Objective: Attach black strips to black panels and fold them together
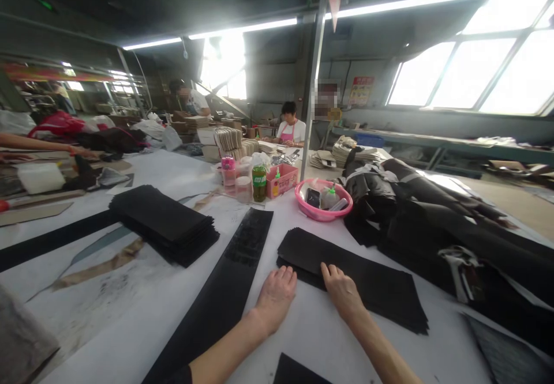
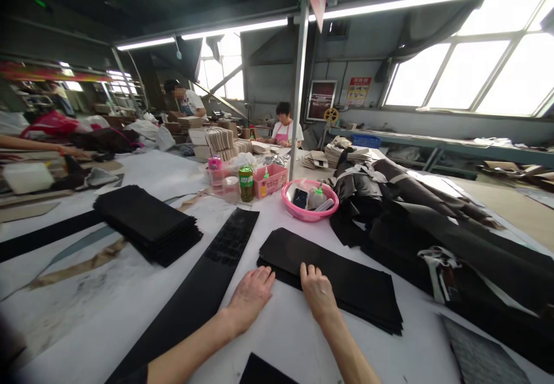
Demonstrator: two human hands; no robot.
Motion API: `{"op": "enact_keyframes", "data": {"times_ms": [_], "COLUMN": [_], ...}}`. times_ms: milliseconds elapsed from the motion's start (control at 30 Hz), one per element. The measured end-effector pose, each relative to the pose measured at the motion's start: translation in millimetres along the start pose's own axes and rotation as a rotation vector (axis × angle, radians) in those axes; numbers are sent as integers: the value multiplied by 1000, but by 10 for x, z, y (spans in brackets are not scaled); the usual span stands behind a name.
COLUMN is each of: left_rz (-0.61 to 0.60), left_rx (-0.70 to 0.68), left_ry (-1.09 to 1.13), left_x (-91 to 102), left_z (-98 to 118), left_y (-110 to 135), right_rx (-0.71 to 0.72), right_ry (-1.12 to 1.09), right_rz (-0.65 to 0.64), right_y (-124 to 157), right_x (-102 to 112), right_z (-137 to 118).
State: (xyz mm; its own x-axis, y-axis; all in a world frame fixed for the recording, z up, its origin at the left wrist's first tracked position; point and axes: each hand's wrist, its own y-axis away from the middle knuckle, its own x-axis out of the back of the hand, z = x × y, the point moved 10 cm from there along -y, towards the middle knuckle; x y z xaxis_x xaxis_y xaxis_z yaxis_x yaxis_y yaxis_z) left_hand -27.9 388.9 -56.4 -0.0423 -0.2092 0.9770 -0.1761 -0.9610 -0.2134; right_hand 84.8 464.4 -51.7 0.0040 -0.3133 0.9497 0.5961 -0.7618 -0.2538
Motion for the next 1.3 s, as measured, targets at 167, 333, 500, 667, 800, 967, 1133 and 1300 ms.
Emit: {"op": "enact_keyframes", "data": {"times_ms": [167,333,500,667,800,967,1133,1300], "left_rz": [-6,-54,-88,-48,-8,108,152,301], "left_rx": [-27,-35,41,434,727,737,722,850], "left_ry": [-21,-2,73,127,110,98,224,614], "left_x": [-56,28,439,807,871,1027,1081,1060], "left_z": [27,33,-197,-988,-1404,-1195,-1034,-1152], "left_y": [-10,71,540,1615,2840,3768,3851,3905], "right_rx": [-30,-42,-83,-106,121,581,516,336], "right_ry": [-24,-79,-138,-245,-506,-633,-606,-756], "right_rz": [-9,-10,-36,-40,52,325,400,299], "right_y": [80,219,192,414,1031,1977,2309,2236], "right_x": [20,1,16,288,620,979,1000,1014], "right_z": [65,74,122,-221,-1296,-2788,-3437,-3422]}}
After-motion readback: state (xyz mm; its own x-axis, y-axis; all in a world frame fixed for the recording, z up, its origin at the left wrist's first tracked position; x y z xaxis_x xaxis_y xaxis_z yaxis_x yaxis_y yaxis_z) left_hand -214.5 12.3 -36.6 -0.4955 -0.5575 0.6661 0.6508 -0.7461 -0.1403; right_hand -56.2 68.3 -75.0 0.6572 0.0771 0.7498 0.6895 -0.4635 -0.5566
